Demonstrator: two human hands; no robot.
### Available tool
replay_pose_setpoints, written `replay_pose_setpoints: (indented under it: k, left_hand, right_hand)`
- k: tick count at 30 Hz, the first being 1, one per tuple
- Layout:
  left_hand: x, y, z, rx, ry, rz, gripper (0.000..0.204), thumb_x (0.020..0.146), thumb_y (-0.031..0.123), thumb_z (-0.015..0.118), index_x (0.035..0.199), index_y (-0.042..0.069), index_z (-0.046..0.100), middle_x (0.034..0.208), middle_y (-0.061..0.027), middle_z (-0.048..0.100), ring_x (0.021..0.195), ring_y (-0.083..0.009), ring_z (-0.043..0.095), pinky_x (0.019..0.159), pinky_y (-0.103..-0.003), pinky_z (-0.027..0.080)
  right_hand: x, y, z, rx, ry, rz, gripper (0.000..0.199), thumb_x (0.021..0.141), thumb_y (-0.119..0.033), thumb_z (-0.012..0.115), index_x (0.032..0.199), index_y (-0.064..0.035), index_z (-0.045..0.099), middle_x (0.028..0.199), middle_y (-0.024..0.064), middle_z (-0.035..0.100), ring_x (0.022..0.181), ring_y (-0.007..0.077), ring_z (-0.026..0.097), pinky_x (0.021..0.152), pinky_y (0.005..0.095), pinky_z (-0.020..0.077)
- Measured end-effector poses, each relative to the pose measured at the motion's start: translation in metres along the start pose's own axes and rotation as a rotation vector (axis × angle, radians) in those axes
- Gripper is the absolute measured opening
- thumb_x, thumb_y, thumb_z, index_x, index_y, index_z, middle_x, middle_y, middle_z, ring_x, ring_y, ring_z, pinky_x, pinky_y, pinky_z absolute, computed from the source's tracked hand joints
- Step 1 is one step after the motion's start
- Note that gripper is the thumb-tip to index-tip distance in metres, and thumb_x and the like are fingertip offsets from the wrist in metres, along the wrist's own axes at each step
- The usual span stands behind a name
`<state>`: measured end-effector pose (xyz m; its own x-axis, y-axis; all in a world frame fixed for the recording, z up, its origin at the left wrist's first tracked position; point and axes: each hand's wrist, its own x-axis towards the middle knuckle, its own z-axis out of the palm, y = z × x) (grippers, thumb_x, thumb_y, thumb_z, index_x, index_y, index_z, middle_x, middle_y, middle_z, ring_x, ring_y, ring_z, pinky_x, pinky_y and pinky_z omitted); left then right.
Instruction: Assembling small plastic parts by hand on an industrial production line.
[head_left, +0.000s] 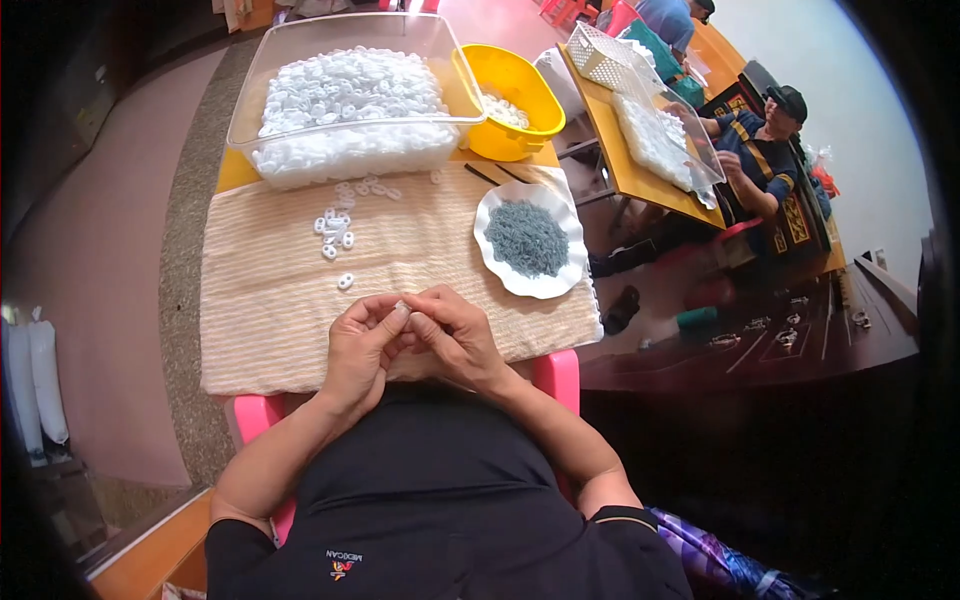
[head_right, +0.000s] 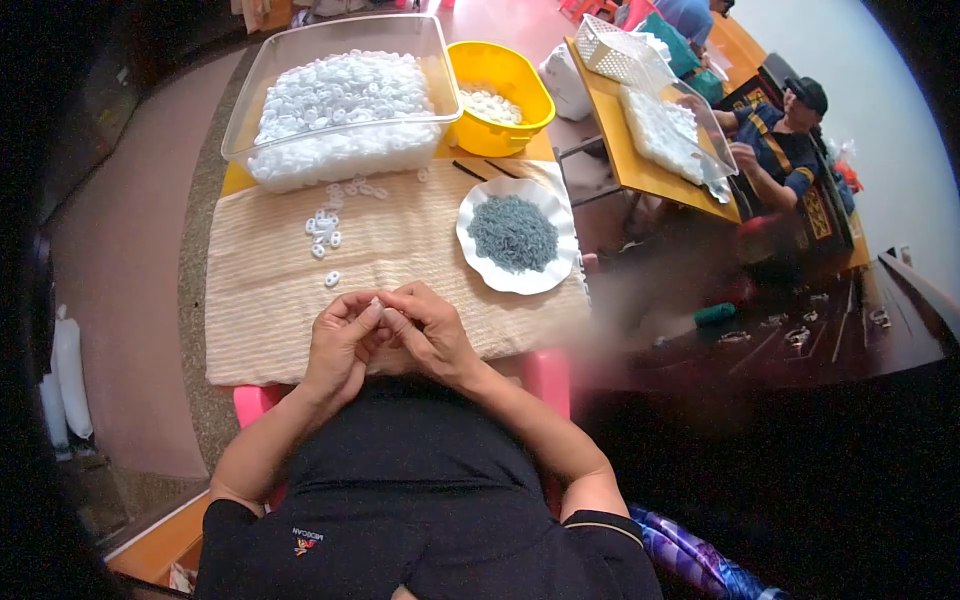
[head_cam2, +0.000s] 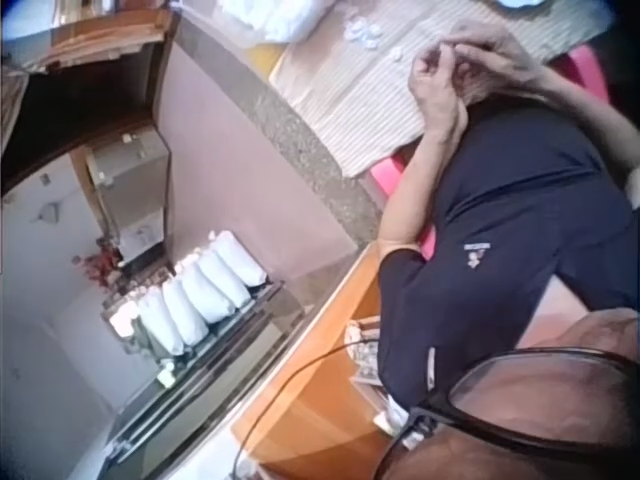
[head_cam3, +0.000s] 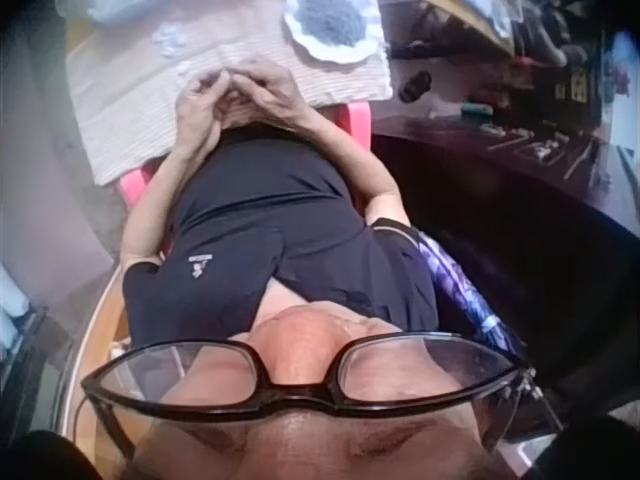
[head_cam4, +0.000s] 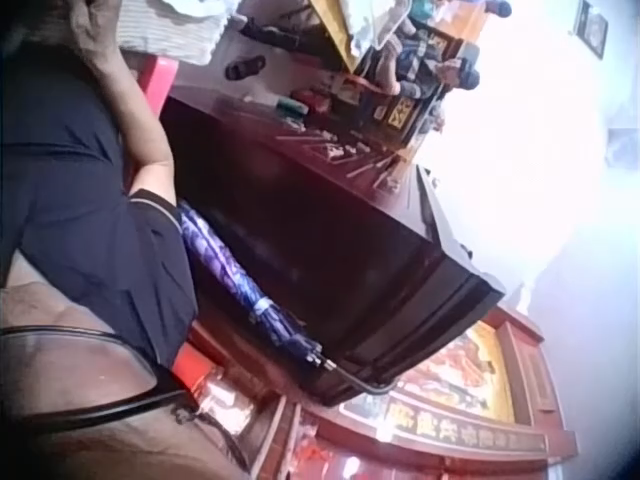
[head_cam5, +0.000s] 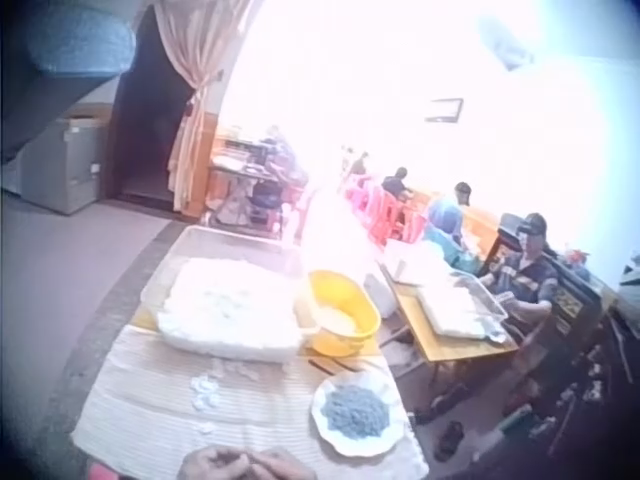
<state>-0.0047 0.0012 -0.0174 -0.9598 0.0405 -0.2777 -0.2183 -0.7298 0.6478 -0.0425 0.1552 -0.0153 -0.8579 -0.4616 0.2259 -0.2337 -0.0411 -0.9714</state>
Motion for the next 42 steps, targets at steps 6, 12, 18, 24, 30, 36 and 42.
replay_pose_setpoints:
  k: [6,12,18,24,30,36,42]
  left_hand:
    - [0.001,0.0,0.002,-0.017,0.036,-0.023,0.014,0.091,0.003,0.063,0.105,0.002,0.061,0.094,-0.0065,0.067,0.081,-0.0132,0.066,0.074,-0.025,0.057]
    - [0.0,0.001,-0.003,0.008,0.037,-0.044,0.016,0.089,0.003,0.066,0.104,0.002,0.061,0.09,-0.0061,0.066,0.081,-0.0131,0.065,0.075,-0.025,0.057]
    - [0.001,0.001,-0.003,0.033,0.031,-0.06,0.017,0.088,0.003,0.066,0.104,0.001,0.061,0.09,-0.0066,0.066,0.081,-0.0129,0.066,0.076,-0.025,0.057]
    - [0.001,0.001,-0.001,0.061,0.007,-0.071,0.015,0.088,0.003,0.067,0.102,0.001,0.062,0.09,-0.0069,0.066,0.081,-0.0129,0.066,0.076,-0.025,0.057]
    - [0.0,0.001,0.0,0.061,0.003,-0.073,0.015,0.088,0.003,0.067,0.102,0.001,0.063,0.09,-0.0066,0.066,0.081,-0.0126,0.066,0.076,-0.025,0.057]
    - [0.0,0.001,0.0,0.075,0.004,-0.081,0.015,0.088,0.003,0.067,0.102,0.001,0.062,0.09,-0.0065,0.066,0.081,-0.0126,0.065,0.076,-0.025,0.057]
    - [0.0,0.001,0.002,0.103,0.016,-0.074,0.012,0.089,0.003,0.065,0.1,0.003,0.063,0.09,-0.0057,0.066,0.081,-0.0113,0.065,0.074,-0.024,0.057]
  right_hand:
    - [-0.008,-0.007,-0.01,-0.16,0.021,-0.061,0.022,0.088,0.001,0.064,0.11,0.0029,0.064,0.102,0.0095,0.059,0.074,0.0094,0.06,0.06,0.0192,0.0477]
    - [-0.011,-0.033,-0.063,-0.742,0.129,-0.162,0.026,0.078,0.002,0.072,0.102,-0.0009,0.065,0.095,0.0122,0.062,0.064,0.0167,0.062,0.055,0.027,0.0493]
    - [-0.026,-0.04,-0.11,-1.249,0.159,0.038,0.028,0.079,-0.018,0.073,0.103,-0.0041,0.067,0.097,0.0121,0.063,0.077,0.0299,0.065,0.067,0.0389,0.0522]
    - [-0.025,-0.047,-0.117,-1.377,0.075,0.199,0.038,0.078,-0.025,0.072,0.11,-0.007,0.063,0.099,0.0106,0.059,0.085,0.0319,0.064,0.07,0.042,0.0512]
    - [-0.023,-0.041,-0.12,-1.385,0.053,0.191,0.031,0.078,-0.02,0.072,0.106,-0.0101,0.063,0.094,0.0102,0.057,0.082,0.0326,0.062,0.068,0.0421,0.0504]
    - [-0.028,-0.032,-0.124,-1.319,0.107,0.077,0.027,0.076,-0.014,0.073,0.1,-0.0076,0.065,0.09,0.0096,0.058,0.079,0.0307,0.063,0.066,0.0405,0.0503]
    - [-0.036,-0.017,-0.123,-1.152,0.223,-0.059,0.017,0.077,-0.005,0.071,0.094,-0.0037,0.068,0.084,0.011,0.061,0.072,0.0296,0.063,0.063,0.0381,0.0497]
